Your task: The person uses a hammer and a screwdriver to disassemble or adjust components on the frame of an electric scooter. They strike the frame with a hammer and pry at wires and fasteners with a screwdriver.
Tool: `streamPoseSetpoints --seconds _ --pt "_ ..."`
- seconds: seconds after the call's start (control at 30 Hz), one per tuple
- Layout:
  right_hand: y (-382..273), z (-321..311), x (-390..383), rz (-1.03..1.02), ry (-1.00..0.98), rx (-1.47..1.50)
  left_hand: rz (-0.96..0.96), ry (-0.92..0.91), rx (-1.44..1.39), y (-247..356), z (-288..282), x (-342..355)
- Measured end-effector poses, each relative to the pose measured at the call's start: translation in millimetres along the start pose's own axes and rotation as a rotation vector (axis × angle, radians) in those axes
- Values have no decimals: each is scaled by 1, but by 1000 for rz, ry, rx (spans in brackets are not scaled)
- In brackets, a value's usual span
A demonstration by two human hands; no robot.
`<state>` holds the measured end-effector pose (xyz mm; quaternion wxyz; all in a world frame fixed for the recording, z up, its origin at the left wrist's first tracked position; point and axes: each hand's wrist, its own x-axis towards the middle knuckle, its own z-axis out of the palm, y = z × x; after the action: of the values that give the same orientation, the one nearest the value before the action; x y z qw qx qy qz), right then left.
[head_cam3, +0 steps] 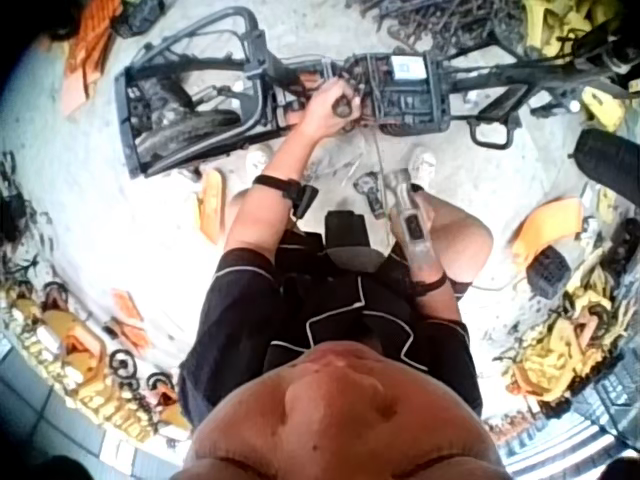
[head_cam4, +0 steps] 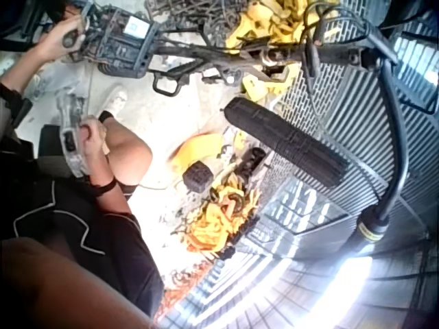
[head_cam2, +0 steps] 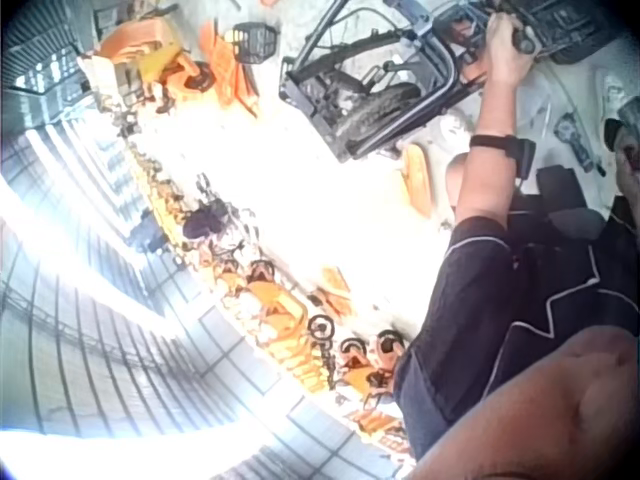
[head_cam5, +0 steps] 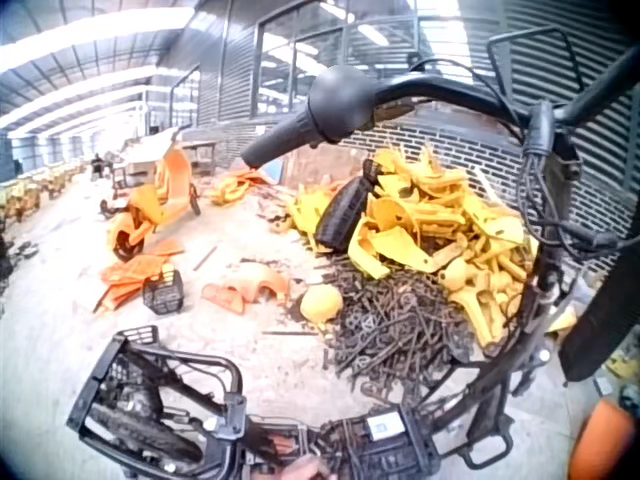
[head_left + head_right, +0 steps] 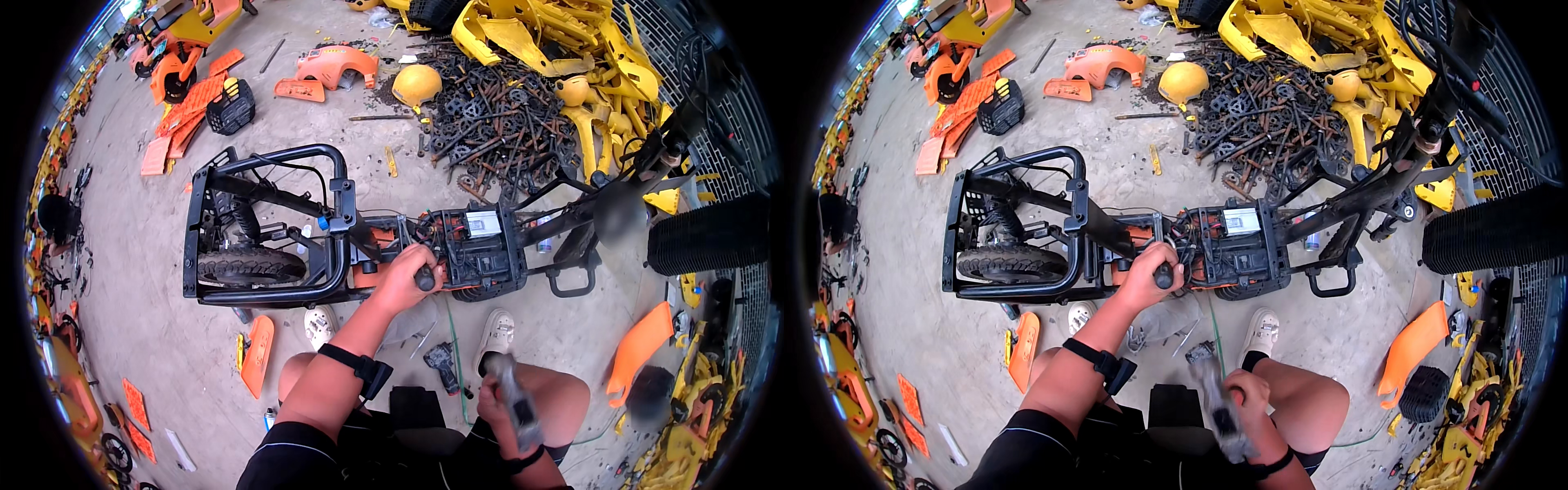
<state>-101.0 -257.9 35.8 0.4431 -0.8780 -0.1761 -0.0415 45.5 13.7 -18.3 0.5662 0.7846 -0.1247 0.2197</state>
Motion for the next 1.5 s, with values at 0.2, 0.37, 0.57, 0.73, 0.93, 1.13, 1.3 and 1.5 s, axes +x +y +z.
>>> streamPoseSetpoints --seconds 0.2,0.37,0.57,0.73,0.93,1.13,1.3,1.5 --pt "-47 8 28 72 -83 -154 -8 7 -21 -1 0 0" --pt "-12 20 11 31 -25 -47 34 -3 -24 -3 1 3" --pt "-38 1 21 -143 8 33 16 0 -18 -4 -1 2" --pt "-12 25 8 220 -61 -190 34 -11 -27 2 2 5" --pt "-6 31 1 247 -110 7 8 -19 -20 0 5 4" --pt "-24 11 9 -117 60 222 -5 -11 0 -2 8 5" --pt "-12 19 3 99 -49 -144 48 -8 -14 -3 9 2" --pt "10 16 -9 65 -25 258 11 -26 -20 -3 1 1"
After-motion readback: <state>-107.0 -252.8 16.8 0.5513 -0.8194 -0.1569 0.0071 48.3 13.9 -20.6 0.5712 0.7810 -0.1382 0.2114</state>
